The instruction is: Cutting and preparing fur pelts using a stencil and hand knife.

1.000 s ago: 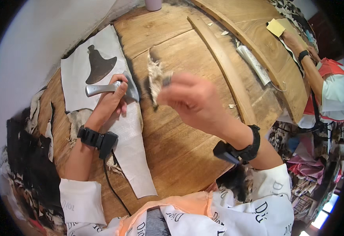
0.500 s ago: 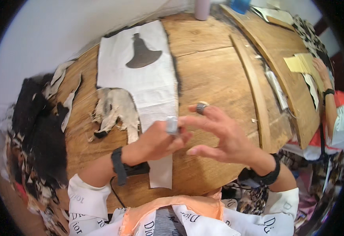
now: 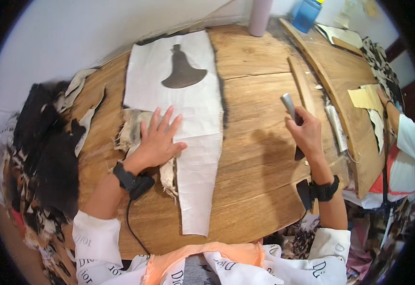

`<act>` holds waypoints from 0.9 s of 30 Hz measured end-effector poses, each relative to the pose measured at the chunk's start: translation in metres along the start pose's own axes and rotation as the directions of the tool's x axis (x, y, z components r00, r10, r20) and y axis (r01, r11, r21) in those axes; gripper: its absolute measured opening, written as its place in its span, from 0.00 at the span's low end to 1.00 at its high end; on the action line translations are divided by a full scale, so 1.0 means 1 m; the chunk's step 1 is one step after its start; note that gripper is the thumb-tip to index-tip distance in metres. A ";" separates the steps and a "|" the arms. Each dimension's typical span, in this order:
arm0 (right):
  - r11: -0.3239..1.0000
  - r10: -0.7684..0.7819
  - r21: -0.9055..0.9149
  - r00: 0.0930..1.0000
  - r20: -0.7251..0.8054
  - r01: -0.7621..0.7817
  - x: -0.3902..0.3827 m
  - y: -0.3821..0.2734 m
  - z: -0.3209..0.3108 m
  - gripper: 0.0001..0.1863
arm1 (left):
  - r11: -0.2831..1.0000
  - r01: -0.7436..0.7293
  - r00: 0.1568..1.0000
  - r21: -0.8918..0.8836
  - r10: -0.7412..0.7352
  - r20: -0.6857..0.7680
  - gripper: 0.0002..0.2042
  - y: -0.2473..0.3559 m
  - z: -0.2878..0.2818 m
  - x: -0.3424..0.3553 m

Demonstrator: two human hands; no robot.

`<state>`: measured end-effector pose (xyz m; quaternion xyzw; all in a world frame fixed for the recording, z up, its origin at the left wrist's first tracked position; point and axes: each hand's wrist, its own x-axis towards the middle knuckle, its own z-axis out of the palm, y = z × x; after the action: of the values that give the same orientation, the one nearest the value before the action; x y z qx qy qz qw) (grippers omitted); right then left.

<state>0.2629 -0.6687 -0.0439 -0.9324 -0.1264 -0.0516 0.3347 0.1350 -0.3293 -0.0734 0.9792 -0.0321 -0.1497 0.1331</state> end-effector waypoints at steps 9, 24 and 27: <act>0.894 0.115 -0.430 0.992 -0.045 -0.123 0.023 0.088 -0.024 0.21 | 0.982 0.187 0.980 0.003 -0.186 -0.075 0.36 0.048 0.020 0.016; 0.916 -0.388 0.006 0.879 0.279 0.402 -0.028 0.025 -0.015 0.23 | 0.475 0.078 0.929 -0.876 -0.354 -0.110 0.20 0.082 0.015 -0.030; 0.901 -0.376 -0.065 0.847 0.376 0.429 -0.028 0.029 -0.011 0.24 | 0.298 0.204 0.963 -0.933 -0.231 0.137 0.20 0.090 0.009 -0.039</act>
<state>0.2435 -0.7024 -0.0583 -0.9008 -0.3732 0.0390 0.2185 0.0926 -0.4138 -0.0461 0.7180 0.1942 -0.1456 0.6523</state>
